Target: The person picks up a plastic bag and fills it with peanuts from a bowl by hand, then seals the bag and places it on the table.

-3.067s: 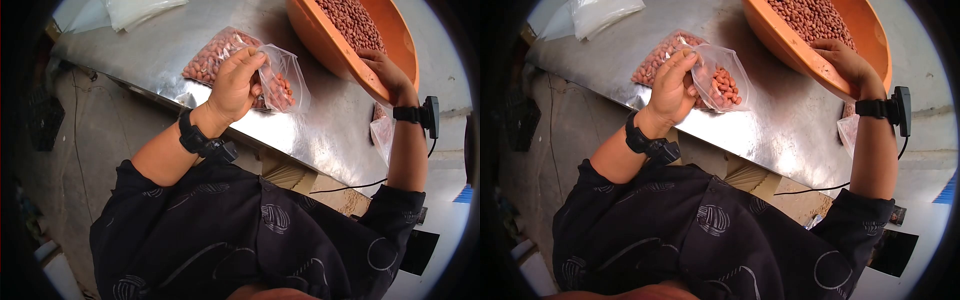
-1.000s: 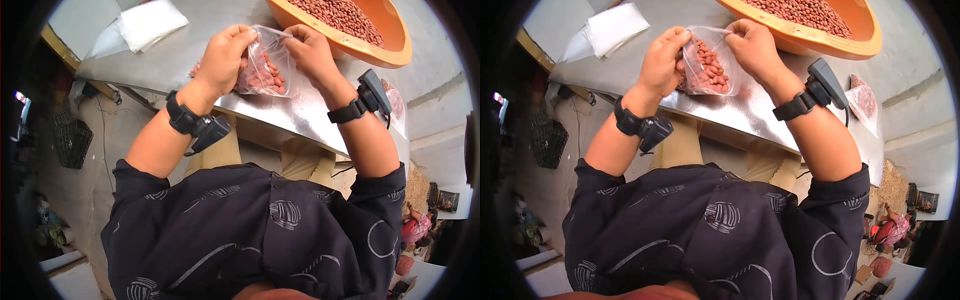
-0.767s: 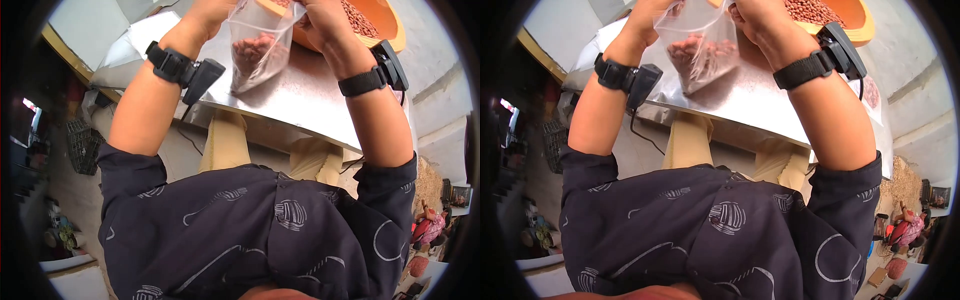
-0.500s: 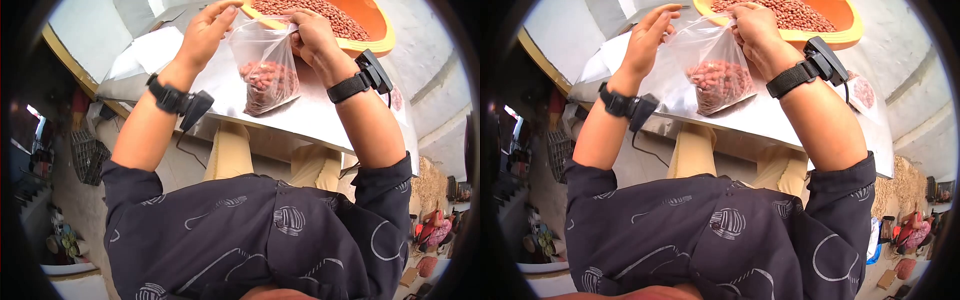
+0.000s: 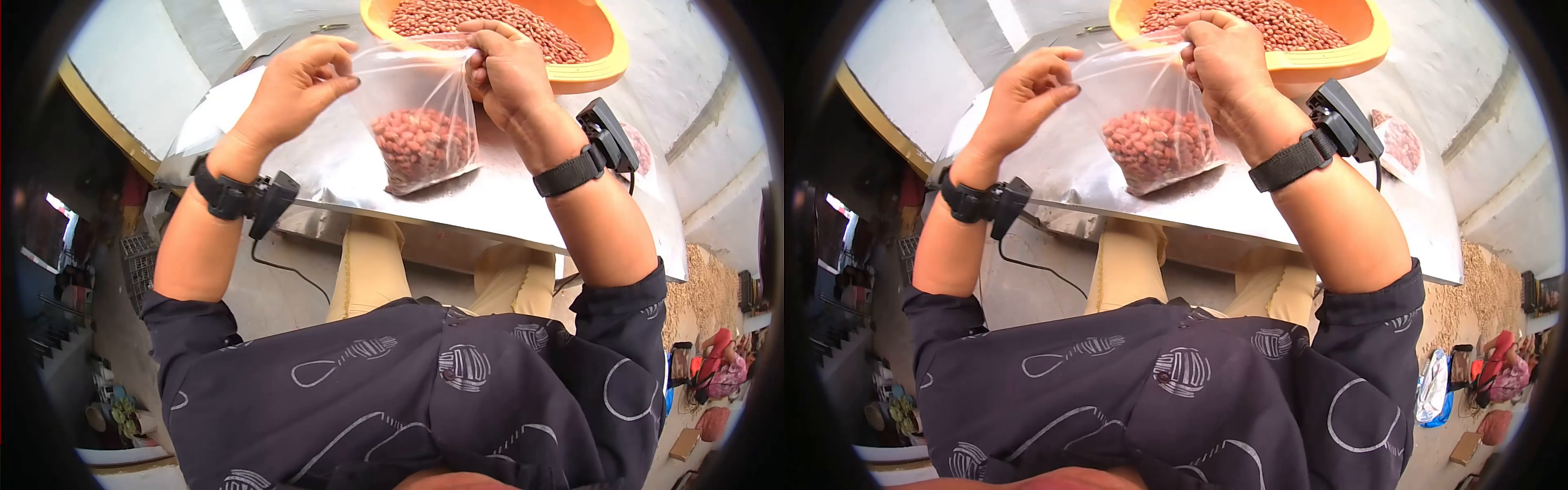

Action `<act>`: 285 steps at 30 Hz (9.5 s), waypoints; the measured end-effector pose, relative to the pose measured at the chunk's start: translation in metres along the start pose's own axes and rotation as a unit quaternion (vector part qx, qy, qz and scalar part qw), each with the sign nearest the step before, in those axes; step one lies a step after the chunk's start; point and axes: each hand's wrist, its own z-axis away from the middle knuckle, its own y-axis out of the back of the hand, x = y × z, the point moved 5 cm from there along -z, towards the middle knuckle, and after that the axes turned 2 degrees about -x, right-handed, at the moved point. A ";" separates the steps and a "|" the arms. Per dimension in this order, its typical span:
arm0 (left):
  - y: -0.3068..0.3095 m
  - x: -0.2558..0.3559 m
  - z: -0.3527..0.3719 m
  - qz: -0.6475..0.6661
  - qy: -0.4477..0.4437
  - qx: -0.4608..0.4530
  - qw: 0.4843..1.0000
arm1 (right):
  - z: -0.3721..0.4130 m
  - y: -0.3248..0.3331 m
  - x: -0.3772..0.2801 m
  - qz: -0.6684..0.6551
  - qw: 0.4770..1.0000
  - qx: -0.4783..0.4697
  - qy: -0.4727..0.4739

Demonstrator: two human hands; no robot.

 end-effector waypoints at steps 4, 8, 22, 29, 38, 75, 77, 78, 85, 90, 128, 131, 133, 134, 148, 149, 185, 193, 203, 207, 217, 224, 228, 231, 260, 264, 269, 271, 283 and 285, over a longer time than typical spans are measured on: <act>0.001 -0.005 -0.014 -0.010 -0.001 0.008 1.000 | 0.012 0.012 -0.004 -0.021 0.995 -0.034 0.093; -0.025 -0.028 -0.007 0.071 0.070 0.015 0.995 | 0.016 0.039 0.028 -0.116 0.989 -0.095 0.011; -0.045 -0.052 0.008 0.429 0.163 0.132 0.879 | 0.010 0.052 0.025 0.126 0.982 -0.062 0.124; -0.046 -0.045 0.011 0.461 0.131 0.144 0.866 | 0.006 0.053 0.027 0.063 0.982 -0.055 0.167; -0.035 -0.062 0.005 0.439 0.108 0.150 0.879 | 0.007 0.061 0.013 0.048 0.983 -0.065 0.163; -0.052 -0.057 0.016 0.410 0.132 0.156 0.889 | 0.018 0.059 0.027 0.082 0.984 -0.079 0.139; -0.052 -0.057 0.016 0.415 0.128 0.157 0.887 | 0.019 0.058 0.027 0.080 0.983 -0.077 0.143; -0.053 -0.057 0.016 0.419 0.126 0.156 0.886 | 0.020 0.058 0.027 0.079 0.983 -0.077 0.145; -0.053 -0.053 0.017 0.435 0.105 0.153 0.881 | 0.021 0.058 0.028 0.086 0.980 -0.075 0.162; -0.052 -0.050 0.017 0.428 0.101 0.143 0.887 | 0.022 0.057 0.029 0.068 0.983 -0.069 0.153; -0.113 0.021 -0.036 0.310 -0.008 0.080 0.947 | 0.061 0.068 -0.089 0.542 0.705 -0.030 0.456; -0.111 0.030 -0.036 0.314 -0.034 0.065 0.947 | 0.064 0.022 -0.085 0.633 0.618 -0.158 0.439; -0.110 0.033 -0.034 0.320 -0.032 0.051 0.946 | 0.055 0.015 -0.076 0.647 0.595 -0.182 0.441; -0.109 0.035 -0.033 0.319 -0.029 0.048 0.946 | 0.049 0.013 -0.072 0.648 0.610 -0.192 0.413; -0.105 0.048 -0.017 0.304 -0.008 0.099 0.948 | 0.047 0.006 -0.057 0.617 0.672 -0.224 0.343; -0.103 0.049 -0.017 0.283 -0.018 0.104 0.953 | 0.047 0.006 -0.058 0.622 0.667 -0.223 0.344; -0.096 0.039 -0.017 0.218 -0.027 0.123 0.968 | 0.048 0.102 -0.085 0.692 0.580 -0.169 0.395; -0.078 0.016 -0.015 0.226 -0.013 0.113 0.967 | 0.060 0.087 -0.077 0.641 0.609 -0.178 0.431; -0.092 0.014 -0.013 0.341 0.042 0.001 0.939 | 0.052 0.114 -0.053 0.341 0.912 -0.110 0.200; -0.096 0.017 -0.016 0.350 0.031 0.006 0.936 | 0.052 0.124 -0.040 0.267 0.950 -0.106 0.122; -0.056 0.094 -0.031 -0.182 -0.247 0.127 0.943 | 0.053 0.130 -0.026 0.255 0.952 -0.084 0.145; -0.094 0.110 -0.071 -0.219 -0.155 -0.116 0.956 | 0.059 0.133 -0.028 0.246 0.951 -0.084 0.167; -0.101 0.109 -0.076 -0.182 -0.116 -0.143 0.966 | 0.060 0.134 -0.025 0.229 0.952 -0.089 0.182; -0.103 0.109 -0.076 -0.158 -0.097 -0.143 0.972 | 0.061 0.135 -0.023 0.225 0.951 -0.092 0.189; -0.097 0.101 -0.078 -0.138 -0.064 -0.162 0.975 | 0.058 0.064 -0.069 0.643 0.658 -0.175 0.350; -0.098 0.102 -0.073 -0.127 -0.087 -0.150 0.977 | 0.062 0.060 -0.067 0.659 0.624 -0.172 0.383; -0.097 0.103 -0.072 -0.143 -0.104 -0.140 0.974 | 0.058 0.059 -0.065 0.658 0.632 -0.191 0.363; -0.097 0.105 -0.072 -0.151 -0.102 -0.137 0.974 | 0.060 0.056 -0.067 0.661 0.626 -0.189 0.366; -0.096 0.100 -0.074 -0.120 -0.106 -0.142 0.977 | 0.050 0.048 -0.060 0.608 0.673 -0.224 0.356; -0.095 0.098 -0.073 -0.131 -0.092 -0.151 0.975 | 0.048 0.048 -0.059 0.578 0.714 -0.216 0.330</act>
